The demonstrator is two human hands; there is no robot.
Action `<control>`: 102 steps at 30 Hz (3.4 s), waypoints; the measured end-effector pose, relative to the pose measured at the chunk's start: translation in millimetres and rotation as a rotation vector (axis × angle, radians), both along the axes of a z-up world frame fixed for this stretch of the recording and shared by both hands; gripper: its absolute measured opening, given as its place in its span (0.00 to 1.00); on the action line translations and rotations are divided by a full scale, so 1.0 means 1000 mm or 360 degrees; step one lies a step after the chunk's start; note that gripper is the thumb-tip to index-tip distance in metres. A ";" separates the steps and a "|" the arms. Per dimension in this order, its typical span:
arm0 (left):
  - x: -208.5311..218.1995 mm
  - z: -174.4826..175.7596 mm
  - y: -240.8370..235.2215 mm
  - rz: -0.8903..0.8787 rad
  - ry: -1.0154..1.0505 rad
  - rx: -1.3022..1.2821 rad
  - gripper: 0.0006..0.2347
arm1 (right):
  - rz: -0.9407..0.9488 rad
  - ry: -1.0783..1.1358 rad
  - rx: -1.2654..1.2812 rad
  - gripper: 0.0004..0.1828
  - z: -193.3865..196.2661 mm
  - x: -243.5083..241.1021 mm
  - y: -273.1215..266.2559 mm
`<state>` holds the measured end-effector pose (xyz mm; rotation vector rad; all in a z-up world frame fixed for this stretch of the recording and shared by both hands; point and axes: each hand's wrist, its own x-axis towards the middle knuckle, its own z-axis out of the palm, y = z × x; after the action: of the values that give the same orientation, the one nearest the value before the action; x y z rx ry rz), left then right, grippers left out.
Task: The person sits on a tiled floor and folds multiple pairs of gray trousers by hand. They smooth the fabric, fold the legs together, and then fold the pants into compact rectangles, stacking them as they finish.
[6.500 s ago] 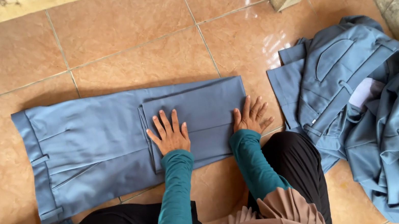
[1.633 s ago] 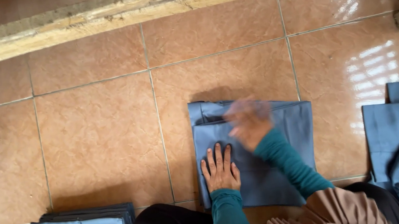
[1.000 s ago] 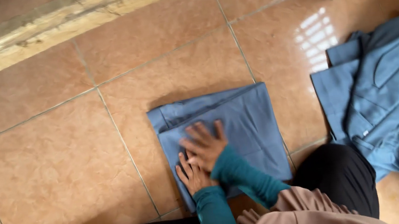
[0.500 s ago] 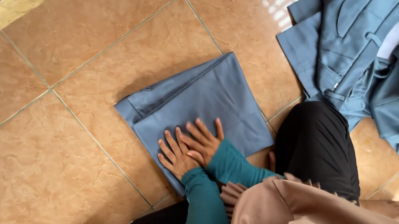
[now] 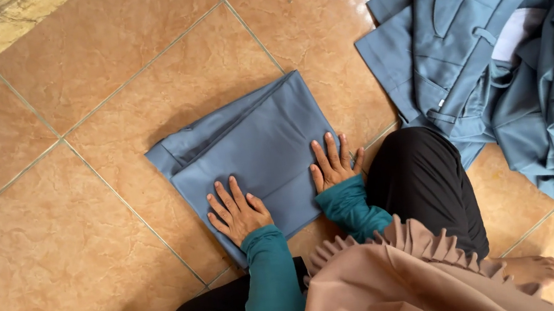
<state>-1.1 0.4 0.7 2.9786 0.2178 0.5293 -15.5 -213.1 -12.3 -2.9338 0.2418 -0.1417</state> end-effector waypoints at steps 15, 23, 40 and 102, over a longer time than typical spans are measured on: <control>-0.017 -0.034 0.011 0.0046 0.0092 0.0002 0.21 | 0.0084 0.0074 0.0214 0.31 0.010 0.009 -0.006; -0.090 -0.099 0.045 0.0693 0.0211 -0.0881 0.39 | 0.0376 0.0414 0.0192 0.30 -0.010 0.047 -0.029; -0.089 0.035 0.053 0.1101 0.0901 -0.1986 0.44 | 0.0694 0.0936 -0.0061 0.67 0.038 -0.034 -0.024; -0.073 -0.025 -0.043 -0.0379 0.0643 -0.0260 0.25 | 0.0625 0.0569 0.0255 0.33 -0.001 0.010 0.027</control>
<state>-74.0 -42.7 -24.5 2.8616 -0.0607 -0.1142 -5.2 -185.7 -13.4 -2.7597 -0.2635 0.4390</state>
